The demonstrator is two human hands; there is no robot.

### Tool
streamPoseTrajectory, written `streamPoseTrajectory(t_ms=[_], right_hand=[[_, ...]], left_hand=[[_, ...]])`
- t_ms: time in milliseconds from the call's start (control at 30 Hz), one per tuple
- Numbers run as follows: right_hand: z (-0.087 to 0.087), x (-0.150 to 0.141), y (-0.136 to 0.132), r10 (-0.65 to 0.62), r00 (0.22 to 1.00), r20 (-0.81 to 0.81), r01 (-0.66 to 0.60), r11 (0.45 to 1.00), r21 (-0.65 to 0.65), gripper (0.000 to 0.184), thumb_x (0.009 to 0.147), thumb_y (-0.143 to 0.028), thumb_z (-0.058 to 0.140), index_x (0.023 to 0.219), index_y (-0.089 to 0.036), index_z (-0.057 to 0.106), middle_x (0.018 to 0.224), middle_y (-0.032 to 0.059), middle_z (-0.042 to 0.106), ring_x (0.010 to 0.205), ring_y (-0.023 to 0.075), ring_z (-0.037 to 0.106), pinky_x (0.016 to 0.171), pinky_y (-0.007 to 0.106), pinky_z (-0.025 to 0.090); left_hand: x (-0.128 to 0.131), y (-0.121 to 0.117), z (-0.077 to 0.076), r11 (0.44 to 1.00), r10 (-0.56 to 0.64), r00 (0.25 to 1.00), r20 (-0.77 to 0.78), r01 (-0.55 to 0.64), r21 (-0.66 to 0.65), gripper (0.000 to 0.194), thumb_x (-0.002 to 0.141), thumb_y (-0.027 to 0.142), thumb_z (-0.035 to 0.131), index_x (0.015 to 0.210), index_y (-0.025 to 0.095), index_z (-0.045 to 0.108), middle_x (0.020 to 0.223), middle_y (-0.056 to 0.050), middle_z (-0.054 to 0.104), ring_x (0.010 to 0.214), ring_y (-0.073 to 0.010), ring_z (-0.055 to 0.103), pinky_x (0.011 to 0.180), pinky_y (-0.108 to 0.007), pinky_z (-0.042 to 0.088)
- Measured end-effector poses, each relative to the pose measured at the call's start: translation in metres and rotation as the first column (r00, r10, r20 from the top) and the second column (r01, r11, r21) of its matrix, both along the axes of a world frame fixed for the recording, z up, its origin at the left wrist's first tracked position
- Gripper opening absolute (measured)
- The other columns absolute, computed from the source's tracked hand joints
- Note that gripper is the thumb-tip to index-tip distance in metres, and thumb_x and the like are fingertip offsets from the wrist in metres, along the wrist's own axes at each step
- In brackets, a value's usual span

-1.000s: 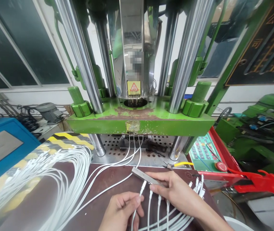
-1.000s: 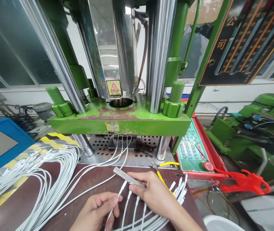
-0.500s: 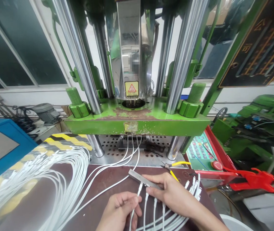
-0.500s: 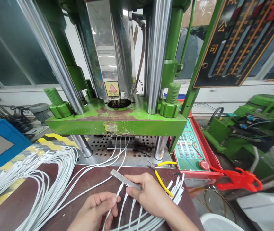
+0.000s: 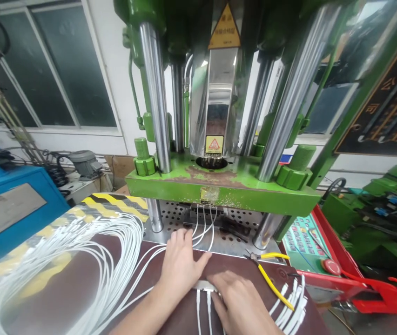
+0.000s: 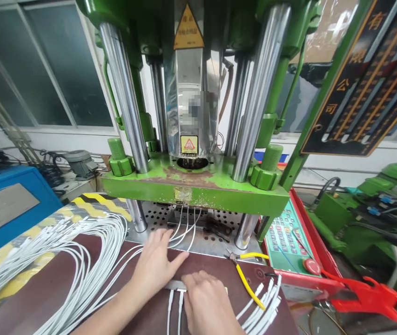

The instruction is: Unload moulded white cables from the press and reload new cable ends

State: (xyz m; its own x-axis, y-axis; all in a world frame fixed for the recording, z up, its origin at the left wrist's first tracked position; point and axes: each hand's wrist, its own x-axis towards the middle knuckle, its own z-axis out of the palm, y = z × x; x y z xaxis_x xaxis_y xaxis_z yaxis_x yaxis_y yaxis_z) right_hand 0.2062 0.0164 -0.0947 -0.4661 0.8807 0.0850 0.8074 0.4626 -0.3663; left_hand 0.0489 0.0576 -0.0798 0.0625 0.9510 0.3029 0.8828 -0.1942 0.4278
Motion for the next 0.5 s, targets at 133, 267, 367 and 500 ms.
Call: streamPoseTrajectory(t_ms=[133,267,367,500], right_hand=[[-0.017,-0.008,0.002,0.023,0.999,0.040,-0.025,0.999,0.049,0.023,0.078,-0.011,0.045,0.092,-0.023,0.061,0.085,0.0021,0.064,0.082,0.0206,0.055,0.071,0.028,0.039],[-0.011,0.000,0.002,0.043,0.998,-0.035,-0.043,0.999,0.004,0.026,0.076,-0.012,0.051,0.095,-0.025,0.062,0.089,-0.0002,0.064,0.087,0.0179,0.055,0.073,0.024,0.040],[0.011,0.018,0.011,-0.019,0.993,-0.114,0.017,1.000,-0.018,0.022,0.081,-0.019,0.048,0.097,-0.025,0.062,0.093,0.0009,0.063,0.089,0.0169,0.056,0.077,0.024,0.041],[0.030,0.041,0.056,-0.242,0.957,-0.160,0.257,0.963,0.081,0.027,0.087,-0.030,0.040,0.102,-0.021,0.061,0.101,0.0063,0.063,0.096,0.0216,0.055,0.085,0.032,0.039]], left_hand=[[0.018,0.025,-0.016,0.995,0.047,0.998,-0.039,-0.050,-0.082,0.058,0.066,0.050,0.057,0.105,0.008,0.052,0.105,-0.017,0.050,0.104,-0.0353,0.040,0.092,-0.048,0.027],[0.011,0.032,-0.014,0.981,0.059,0.995,0.078,-0.043,-0.189,0.022,0.066,0.023,0.053,0.086,0.013,0.053,0.097,-0.018,0.054,0.106,-0.0366,0.042,0.090,-0.050,0.027],[0.000,0.038,-0.002,0.929,0.046,0.964,0.264,0.056,-0.366,0.015,0.064,0.016,0.051,0.079,0.018,0.050,0.081,-0.012,0.060,0.088,-0.0315,0.056,0.081,-0.047,0.036],[0.011,0.055,0.005,0.703,0.121,0.795,0.594,0.354,-0.617,0.027,0.063,0.022,0.059,0.086,0.018,0.046,0.060,-0.005,0.062,0.052,-0.0230,0.060,0.053,-0.038,0.047]])
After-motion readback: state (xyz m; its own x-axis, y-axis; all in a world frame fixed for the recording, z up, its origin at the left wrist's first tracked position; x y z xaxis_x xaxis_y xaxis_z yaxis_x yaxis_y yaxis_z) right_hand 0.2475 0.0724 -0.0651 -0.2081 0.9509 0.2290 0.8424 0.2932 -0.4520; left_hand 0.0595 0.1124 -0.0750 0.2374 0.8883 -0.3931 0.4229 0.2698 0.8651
